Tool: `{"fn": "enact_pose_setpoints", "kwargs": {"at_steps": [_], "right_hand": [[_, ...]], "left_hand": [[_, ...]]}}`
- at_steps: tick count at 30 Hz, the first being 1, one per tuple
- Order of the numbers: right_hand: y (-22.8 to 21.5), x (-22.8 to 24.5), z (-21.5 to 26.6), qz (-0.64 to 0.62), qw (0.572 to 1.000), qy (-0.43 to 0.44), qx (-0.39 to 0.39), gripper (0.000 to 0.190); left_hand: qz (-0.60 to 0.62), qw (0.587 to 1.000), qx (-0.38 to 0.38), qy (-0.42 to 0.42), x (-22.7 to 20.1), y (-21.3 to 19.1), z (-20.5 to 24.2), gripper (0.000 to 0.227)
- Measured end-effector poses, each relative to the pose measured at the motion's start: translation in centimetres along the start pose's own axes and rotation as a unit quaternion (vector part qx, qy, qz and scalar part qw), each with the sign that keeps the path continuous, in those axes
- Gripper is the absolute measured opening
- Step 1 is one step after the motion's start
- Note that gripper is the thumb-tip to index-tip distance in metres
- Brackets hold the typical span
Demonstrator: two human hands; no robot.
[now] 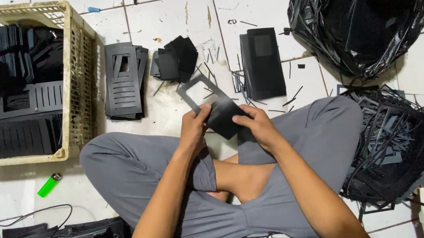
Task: Removing waste material from pre-cut leather or synthetic parts by hand.
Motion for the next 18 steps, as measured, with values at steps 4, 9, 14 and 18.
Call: {"fn": "enact_pose_setpoints", "kwargs": {"at_steps": [4, 9, 14, 18], "right_hand": [[1.3, 1.8, -0.2, 0.010, 1.000, -0.010, -0.015, 0.024], [1.7, 2.9, -0.4, 0.073, 0.995, -0.018, -0.060, 0.018], [1.2, 2.1, -0.9, 0.203, 0.974, -0.051, -0.089, 0.031], [2.2, 3.8, -0.5, 0.476, 0.840, -0.221, -0.138, 0.063]], "left_hand": [[-0.095, 0.995, -0.018, 0.009, -1.1, 0.9, 0.8, 0.028], [-0.111, 0.994, 0.004, -0.007, -0.3, 1.4, 0.6, 0.023], [0.016, 0.999, 0.023, -0.032, -1.3, 3.0, 0.9, 0.024], [-0.036, 0.999, -0.007, -0.017, -1.4, 2.6, 0.4, 0.028]]}}
Point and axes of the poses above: each hand's wrist, its own z-axis away from the middle knuckle, its own y-axis out of the palm, x = y × z, the point moved 2 cm from there along -z, towards the middle knuckle, and after that the axes turned 15 degrees about x, right-handed, at the moved point
